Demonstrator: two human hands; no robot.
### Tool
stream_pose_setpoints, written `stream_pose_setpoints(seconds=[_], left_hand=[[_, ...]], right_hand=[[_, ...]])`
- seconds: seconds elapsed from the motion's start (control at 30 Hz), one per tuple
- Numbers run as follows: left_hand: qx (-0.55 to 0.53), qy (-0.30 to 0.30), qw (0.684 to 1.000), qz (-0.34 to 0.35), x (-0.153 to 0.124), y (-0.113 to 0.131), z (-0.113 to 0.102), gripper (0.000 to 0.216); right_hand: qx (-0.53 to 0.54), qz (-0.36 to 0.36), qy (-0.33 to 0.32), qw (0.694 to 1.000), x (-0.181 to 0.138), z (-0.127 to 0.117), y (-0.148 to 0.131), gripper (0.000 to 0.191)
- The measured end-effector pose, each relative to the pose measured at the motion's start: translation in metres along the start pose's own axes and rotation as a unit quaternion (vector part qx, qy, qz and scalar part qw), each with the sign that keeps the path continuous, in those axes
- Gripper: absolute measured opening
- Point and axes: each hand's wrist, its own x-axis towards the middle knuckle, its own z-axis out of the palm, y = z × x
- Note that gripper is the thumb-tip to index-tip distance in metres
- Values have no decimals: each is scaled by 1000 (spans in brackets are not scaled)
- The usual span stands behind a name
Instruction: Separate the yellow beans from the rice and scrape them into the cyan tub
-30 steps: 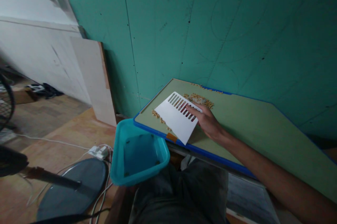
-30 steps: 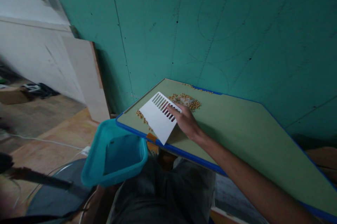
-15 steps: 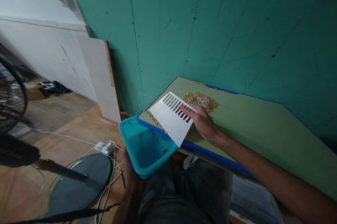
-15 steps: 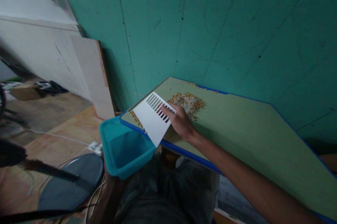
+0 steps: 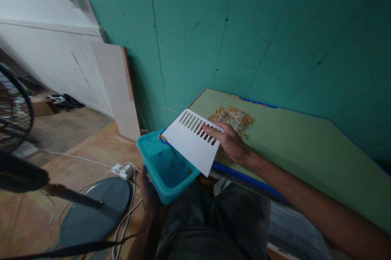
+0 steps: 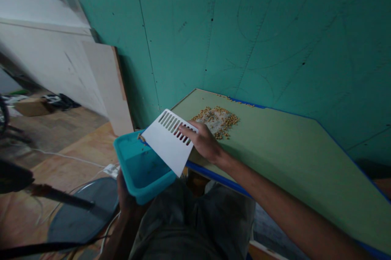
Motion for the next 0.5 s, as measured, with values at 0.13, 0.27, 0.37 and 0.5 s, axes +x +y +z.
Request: stream_pose_setpoints(seconds=[0.13, 0.27, 0.37, 0.5], left_hand=[[-6, -20, 1000, -4, -2, 0, 3, 47], [5, -9, 1000, -2, -1, 0, 1, 50], [18, 12, 1000, 8, 0, 3, 0, 43], [10, 27, 999, 28, 2, 8, 0, 28]], right_hand=[[-11, 2, -12, 1000, -3, -1, -5, 28], [10, -9, 39, 999, -1, -11, -8, 27], [13, -30, 116, 993, 4, -28, -12, 25], [-40, -81, 228, 970, 16, -64, -23, 25]])
